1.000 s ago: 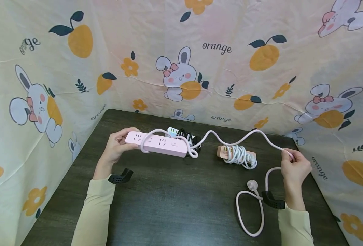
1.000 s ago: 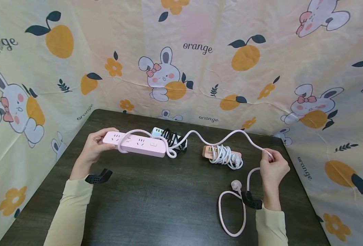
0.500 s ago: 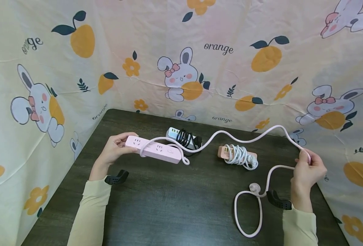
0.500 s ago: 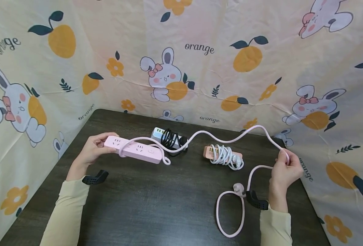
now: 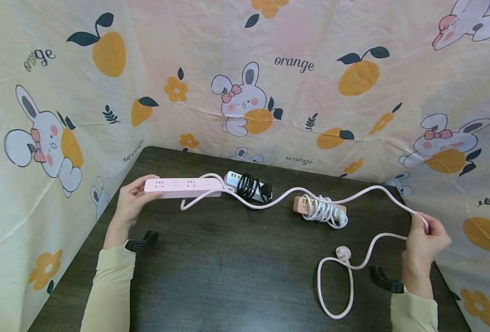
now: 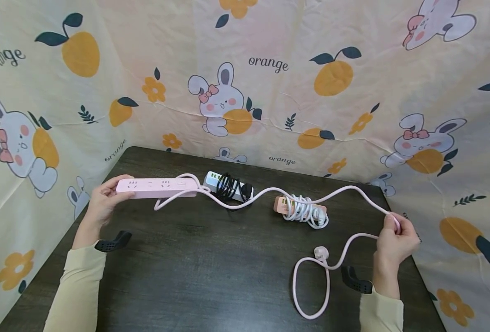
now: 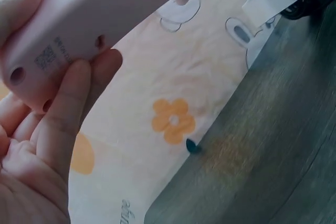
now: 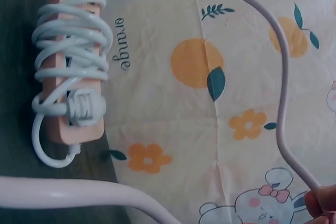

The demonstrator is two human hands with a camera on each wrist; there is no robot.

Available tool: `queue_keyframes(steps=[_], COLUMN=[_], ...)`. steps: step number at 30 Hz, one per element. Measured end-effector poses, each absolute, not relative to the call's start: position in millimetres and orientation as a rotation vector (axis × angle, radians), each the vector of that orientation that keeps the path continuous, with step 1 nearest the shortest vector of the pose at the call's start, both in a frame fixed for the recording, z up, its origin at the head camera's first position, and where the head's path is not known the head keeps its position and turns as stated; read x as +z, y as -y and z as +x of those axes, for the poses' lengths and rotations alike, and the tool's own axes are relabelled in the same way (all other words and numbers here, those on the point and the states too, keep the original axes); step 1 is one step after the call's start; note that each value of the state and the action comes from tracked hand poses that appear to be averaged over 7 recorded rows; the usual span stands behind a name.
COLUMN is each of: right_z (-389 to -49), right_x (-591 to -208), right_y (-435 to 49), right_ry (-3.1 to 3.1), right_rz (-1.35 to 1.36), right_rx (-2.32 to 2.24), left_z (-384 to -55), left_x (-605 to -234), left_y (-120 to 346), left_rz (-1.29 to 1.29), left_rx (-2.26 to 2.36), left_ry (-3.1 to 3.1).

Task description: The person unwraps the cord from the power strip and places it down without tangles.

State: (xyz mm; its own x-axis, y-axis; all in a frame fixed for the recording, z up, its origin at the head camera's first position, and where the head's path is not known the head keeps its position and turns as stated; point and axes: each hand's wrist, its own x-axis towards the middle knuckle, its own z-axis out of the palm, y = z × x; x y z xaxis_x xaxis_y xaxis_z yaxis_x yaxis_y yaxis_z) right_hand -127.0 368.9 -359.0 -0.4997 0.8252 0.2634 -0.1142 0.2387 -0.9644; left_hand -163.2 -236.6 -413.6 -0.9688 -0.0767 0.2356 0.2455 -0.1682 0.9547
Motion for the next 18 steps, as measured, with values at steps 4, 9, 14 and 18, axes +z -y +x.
queue_keyframes(steps=[4,9,14,18], right_z=[-126.5,-129.3,-130.9,-130.6], right_x=[-361.3,-363.1,-370.1,-376.3], right_y=[-375.9,-384.7,-400.3,-413.3], right_ry=[1.715,1.763,1.768,1.774], right_rz=[-0.757,-0.867,-0.98,-1.084], right_rx=[1.354,1.384,1.456,1.506], left_z=[-160.0,-156.5,-151.1,-145.2], left_x=[-415.6,-418.0,-418.0,-419.7], left_y=[247.9,265.2,282.9,294.7], left_rz=[-0.136,-0.116,-0.118,-0.172], left_rx=[-2.281,-2.319,-2.368,-2.415], left_ry=[1.778,1.704,1.655,1.626])
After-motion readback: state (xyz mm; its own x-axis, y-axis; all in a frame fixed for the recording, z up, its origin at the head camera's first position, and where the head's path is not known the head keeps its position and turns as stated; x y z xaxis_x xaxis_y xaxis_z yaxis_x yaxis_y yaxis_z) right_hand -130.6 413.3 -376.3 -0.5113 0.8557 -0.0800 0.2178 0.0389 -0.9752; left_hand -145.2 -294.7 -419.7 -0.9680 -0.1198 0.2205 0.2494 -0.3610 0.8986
